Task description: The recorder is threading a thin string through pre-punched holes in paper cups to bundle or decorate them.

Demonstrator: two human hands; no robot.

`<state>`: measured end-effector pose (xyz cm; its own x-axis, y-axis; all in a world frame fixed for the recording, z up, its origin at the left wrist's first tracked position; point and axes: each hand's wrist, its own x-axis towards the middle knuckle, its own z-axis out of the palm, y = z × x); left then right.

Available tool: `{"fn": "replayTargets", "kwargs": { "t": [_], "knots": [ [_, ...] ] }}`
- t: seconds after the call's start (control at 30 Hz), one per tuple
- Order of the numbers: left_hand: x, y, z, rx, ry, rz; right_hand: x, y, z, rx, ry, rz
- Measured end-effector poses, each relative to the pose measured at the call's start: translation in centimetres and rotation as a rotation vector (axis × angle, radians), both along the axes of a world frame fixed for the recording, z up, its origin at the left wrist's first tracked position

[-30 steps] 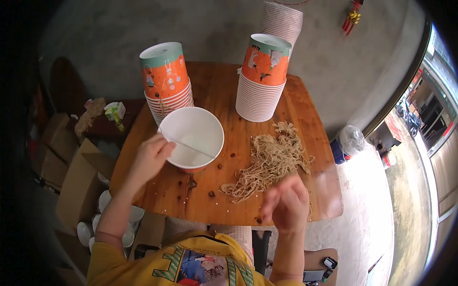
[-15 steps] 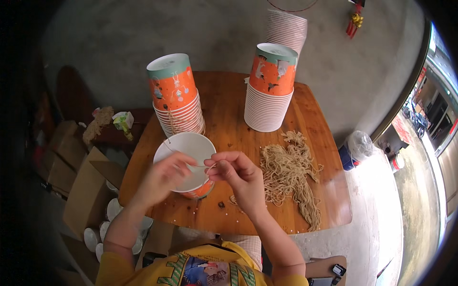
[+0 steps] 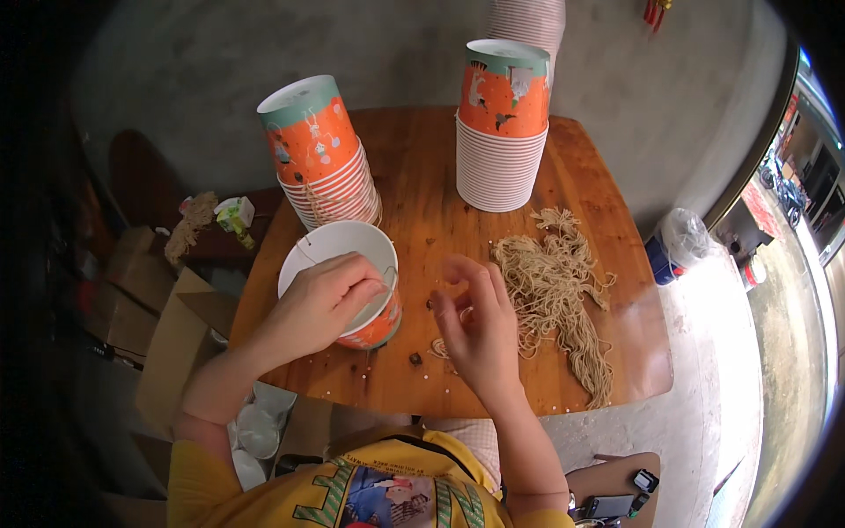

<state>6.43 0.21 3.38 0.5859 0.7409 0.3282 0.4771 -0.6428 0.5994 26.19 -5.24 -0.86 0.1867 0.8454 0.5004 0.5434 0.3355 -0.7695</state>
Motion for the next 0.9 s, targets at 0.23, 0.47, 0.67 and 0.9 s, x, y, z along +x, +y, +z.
{"fn": "replayTargets", "kwargs": {
  "t": [0.23, 0.47, 0.67, 0.9],
  "knots": [
    [2.5, -0.2, 1.6, 0.485, 0.312, -0.165, -1.5, 0.1, -1.6, -0.179, 0.717, 0.386],
    [-0.3, -1.0, -0.3, 0.327, 0.323, -0.012, -0.9, -0.4, -3.6, -0.191, 0.431, 0.261],
    [-2.2, -2.0, -1.5, -0.217, 0.188, 0.081, -2.7, -1.4, -5.0, 0.015, 0.194, 0.204],
    [-2.0, -1.0, -1.1, -0.438, -0.062, 0.033, -4.5, -0.3, -4.7, 0.158, 0.073, 0.104]
  ]
}}
